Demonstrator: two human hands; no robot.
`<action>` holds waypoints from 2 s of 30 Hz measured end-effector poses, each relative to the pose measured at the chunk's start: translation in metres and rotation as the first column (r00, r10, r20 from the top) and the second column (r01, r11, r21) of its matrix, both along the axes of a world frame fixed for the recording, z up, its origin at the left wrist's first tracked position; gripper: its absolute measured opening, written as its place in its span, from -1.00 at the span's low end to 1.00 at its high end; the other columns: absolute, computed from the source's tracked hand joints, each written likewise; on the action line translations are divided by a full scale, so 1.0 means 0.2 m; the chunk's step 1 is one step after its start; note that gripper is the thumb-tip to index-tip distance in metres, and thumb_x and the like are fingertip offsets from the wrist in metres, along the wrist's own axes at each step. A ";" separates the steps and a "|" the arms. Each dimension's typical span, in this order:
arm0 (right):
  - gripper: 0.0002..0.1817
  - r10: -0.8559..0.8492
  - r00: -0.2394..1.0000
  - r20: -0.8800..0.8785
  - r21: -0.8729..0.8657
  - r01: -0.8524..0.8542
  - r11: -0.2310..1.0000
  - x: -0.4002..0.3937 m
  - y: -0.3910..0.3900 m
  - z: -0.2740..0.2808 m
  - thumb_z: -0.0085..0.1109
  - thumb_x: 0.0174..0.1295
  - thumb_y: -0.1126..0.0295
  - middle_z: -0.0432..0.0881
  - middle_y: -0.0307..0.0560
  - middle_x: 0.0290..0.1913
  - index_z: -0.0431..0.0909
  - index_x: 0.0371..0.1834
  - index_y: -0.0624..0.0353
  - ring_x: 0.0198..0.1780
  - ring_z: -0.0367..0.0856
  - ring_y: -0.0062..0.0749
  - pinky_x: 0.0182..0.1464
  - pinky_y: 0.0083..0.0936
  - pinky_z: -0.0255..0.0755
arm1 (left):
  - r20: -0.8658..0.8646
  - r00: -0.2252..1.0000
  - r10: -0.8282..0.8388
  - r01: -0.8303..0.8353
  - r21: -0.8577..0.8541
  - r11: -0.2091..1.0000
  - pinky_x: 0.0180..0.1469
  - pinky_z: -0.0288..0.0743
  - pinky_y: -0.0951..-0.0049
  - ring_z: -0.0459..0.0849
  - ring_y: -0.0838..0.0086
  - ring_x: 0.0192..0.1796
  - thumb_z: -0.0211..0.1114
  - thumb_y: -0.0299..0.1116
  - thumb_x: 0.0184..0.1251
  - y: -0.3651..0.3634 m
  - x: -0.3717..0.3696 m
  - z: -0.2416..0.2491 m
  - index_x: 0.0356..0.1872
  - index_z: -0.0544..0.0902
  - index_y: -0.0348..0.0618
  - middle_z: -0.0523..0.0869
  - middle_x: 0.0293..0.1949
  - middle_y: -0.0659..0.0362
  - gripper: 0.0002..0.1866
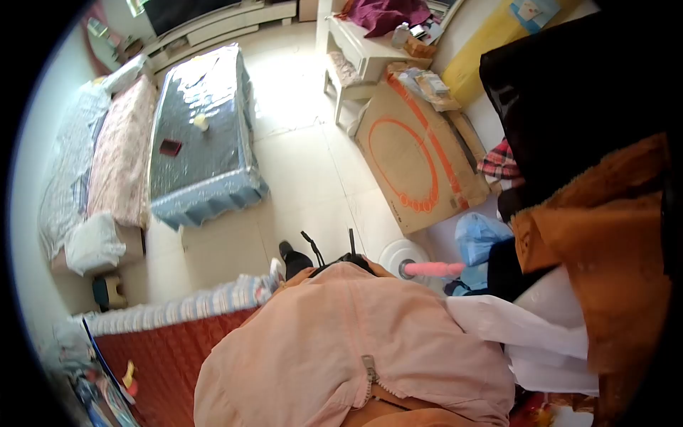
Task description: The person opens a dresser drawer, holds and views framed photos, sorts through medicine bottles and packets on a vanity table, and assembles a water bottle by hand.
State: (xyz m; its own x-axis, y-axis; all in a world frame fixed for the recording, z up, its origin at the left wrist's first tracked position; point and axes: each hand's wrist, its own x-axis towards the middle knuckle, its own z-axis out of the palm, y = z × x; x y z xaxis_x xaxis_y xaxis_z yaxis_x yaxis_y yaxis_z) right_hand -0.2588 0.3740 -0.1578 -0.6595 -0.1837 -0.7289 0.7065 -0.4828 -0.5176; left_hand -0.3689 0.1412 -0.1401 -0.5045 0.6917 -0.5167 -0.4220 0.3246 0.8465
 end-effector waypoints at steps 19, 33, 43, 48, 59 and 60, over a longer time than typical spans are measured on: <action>-0.47 -0.108 0.991 -0.073 0.172 0.119 0.978 -1.62 -0.03 -0.08 -0.13 0.28 -0.06 0.61 -0.07 -0.22 0.52 -0.09 0.22 -0.28 0.57 -0.44 -0.17 -0.54 0.44 | 0.010 0.995 -0.096 0.096 -0.045 0.994 -0.12 0.45 0.57 0.59 0.53 -0.18 0.13 -0.14 0.31 -0.09 -1.89 -0.06 -0.03 0.54 -0.28 0.64 -0.18 0.16 -0.60; -0.67 -0.214 0.975 0.063 0.333 0.182 0.925 -2.57 0.62 0.08 -0.09 0.21 0.07 0.53 -0.27 -0.37 0.51 -0.21 0.04 -0.33 0.49 -0.58 -0.25 -0.48 0.37 | 0.065 0.994 0.086 -0.081 -0.078 0.994 -0.12 0.47 0.54 0.60 0.51 -0.18 0.13 -0.16 0.31 0.31 -2.60 -0.25 -0.02 0.53 -0.29 0.65 -0.17 0.13 -0.61; -0.72 -0.406 0.910 -0.080 0.233 0.413 0.880 -3.42 1.46 0.01 0.00 0.21 0.16 0.52 -0.21 -0.34 0.46 -0.16 0.11 -0.37 0.54 -0.53 -0.37 -0.61 0.37 | 0.046 0.969 0.242 -0.231 -0.170 0.958 -0.11 0.48 0.52 0.60 0.49 -0.17 0.13 -0.18 0.31 0.85 -3.31 -0.34 -0.01 0.52 -0.29 0.65 -0.17 0.11 -0.61; -0.72 -0.452 0.887 -0.090 0.232 0.460 0.857 -3.76 1.71 0.09 -0.01 0.24 0.19 0.53 -0.20 -0.32 0.46 -0.12 0.12 -0.34 0.55 -0.50 -0.31 -0.59 0.39 | 0.190 0.901 0.391 -0.393 -0.027 0.919 -0.10 0.53 0.40 0.63 0.36 -0.16 0.13 -0.25 0.31 0.96 -3.73 -0.26 0.03 0.48 -0.31 0.65 -0.17 0.02 -0.62; -0.71 -0.796 0.606 -0.003 0.111 0.791 0.602 -4.53 2.11 -0.09 -0.01 0.22 0.18 0.56 -0.17 -0.33 0.46 -0.10 0.10 -0.30 0.57 -0.43 -0.24 -0.51 0.43 | 0.416 0.785 0.460 -0.476 -0.073 0.877 -0.25 0.53 0.46 0.61 0.44 -0.30 0.15 -0.29 0.28 1.19 -5.24 -0.42 -0.13 0.52 -0.19 0.65 -0.31 0.15 -0.76; -0.71 -0.813 0.582 0.010 0.106 0.808 0.580 -4.58 2.11 -0.12 -0.01 0.22 0.18 0.56 -0.17 -0.33 0.46 -0.10 0.10 -0.30 0.57 -0.43 -0.24 -0.51 0.43 | 0.413 0.796 0.443 -0.450 -0.086 0.889 -0.25 0.53 0.46 0.61 0.44 -0.30 0.15 -0.29 0.28 1.26 -5.39 -0.32 -0.13 0.52 -0.19 0.65 -0.31 0.15 -0.76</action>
